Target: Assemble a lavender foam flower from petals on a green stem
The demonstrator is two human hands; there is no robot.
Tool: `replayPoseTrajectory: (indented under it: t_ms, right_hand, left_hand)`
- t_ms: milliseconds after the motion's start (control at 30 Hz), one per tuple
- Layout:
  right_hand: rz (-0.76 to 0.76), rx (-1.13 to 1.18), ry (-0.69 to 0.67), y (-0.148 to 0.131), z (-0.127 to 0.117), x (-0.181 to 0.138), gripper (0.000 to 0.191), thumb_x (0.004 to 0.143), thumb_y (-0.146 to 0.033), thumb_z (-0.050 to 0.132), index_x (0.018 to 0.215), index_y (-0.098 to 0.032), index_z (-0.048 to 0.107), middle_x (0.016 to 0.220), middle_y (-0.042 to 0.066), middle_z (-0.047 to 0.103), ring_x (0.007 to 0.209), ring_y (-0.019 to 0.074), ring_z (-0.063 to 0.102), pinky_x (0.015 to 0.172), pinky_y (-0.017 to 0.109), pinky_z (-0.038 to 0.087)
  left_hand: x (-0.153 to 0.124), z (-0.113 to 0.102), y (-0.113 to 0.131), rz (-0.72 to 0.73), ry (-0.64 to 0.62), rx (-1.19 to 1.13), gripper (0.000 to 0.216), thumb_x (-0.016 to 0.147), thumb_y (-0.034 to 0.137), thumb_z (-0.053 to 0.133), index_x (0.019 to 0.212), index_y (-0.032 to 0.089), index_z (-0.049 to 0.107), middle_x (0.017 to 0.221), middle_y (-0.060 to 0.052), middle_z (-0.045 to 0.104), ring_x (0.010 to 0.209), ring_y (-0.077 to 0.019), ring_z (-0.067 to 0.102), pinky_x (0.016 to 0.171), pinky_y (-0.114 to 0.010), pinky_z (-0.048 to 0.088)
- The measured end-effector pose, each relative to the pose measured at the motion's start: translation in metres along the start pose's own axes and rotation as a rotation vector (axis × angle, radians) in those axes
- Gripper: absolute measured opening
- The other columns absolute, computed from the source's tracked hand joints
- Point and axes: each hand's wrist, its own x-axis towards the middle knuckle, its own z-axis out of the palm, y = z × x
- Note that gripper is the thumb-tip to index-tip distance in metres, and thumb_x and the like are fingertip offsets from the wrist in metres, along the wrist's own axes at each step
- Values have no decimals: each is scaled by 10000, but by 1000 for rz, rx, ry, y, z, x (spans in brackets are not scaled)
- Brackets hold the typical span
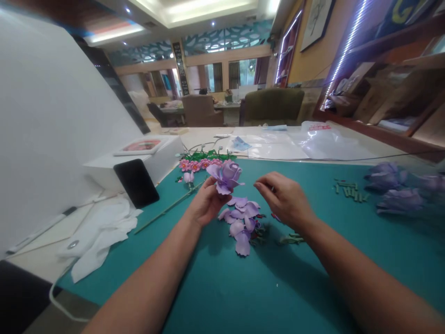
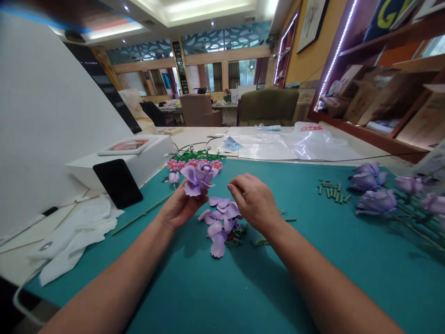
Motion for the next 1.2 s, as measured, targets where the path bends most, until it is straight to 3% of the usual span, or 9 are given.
replayPoseTrajectory:
  t_ms: [133,233,467,567,667,767,900,1200]
  right_hand:
    - [63,-162,-224,25,24,-6,187,883,-206,497,895,-199,683,850,52,692,773,184,590,652,275,398]
    - [23,-195,-333,34,39,-13,233,896,-198,474,959,-195,699,926,70,703,843,197,601,723,296,430]
    - [-202,-188,-373,40,69,-26,411,874,-81,402,1246,-105,573,1247,156,613,1155,240,532,989,415,398]
    - [-179,-250,-432,41,74,-28,432,854,-65,430,1261,-128,561,1256,143,610,1192,254,502,969,408,396]
    - [-154,-282,-478,37,72,-27,311,874,-110,461,1116,-177,645,1116,109,675,1078,246,553,888,368,409]
    - [-142,-301,-464,32,67,-26,199,876,-143,501,935,-193,685,913,83,698,920,221,576,795,321,392]
    - [-131,-327,-419,28,65,-25,154,872,-158,532,837,-192,677,798,66,676,822,207,559,706,298,345]
    - [-107,-186,-183,28,57,-20,168,876,-160,496,826,-182,654,892,74,655,800,183,554,695,277,381]
  left_hand:
    - [-1,-1,5,0,23,-12,307,584,131,737,815,202,548,690,35,639,643,-124,633,644,-260,504]
    - [-2,0,7,4,22,-14,296,591,136,735,810,200,548,695,32,644,640,-121,633,633,-254,505]
    - [-3,2,3,4,-18,-11,280,599,132,718,820,190,557,660,23,638,611,-120,617,619,-257,513]
    - [-4,2,2,2,-33,-13,303,587,146,736,839,182,571,673,18,638,586,-112,598,619,-266,512]
    - [-5,2,1,-12,-54,-18,301,592,175,752,844,180,589,692,4,649,601,-116,603,617,-261,503]
    - [-6,3,1,-49,-73,-26,279,596,196,755,831,180,605,727,-14,667,618,-128,620,626,-267,498]
    - [-8,5,2,-107,-72,-34,259,596,181,740,825,175,619,738,-20,674,607,-134,625,665,-290,500]
    - [-10,3,1,-157,-126,-58,135,666,234,714,752,135,680,740,-66,684,634,-147,603,702,-303,494]
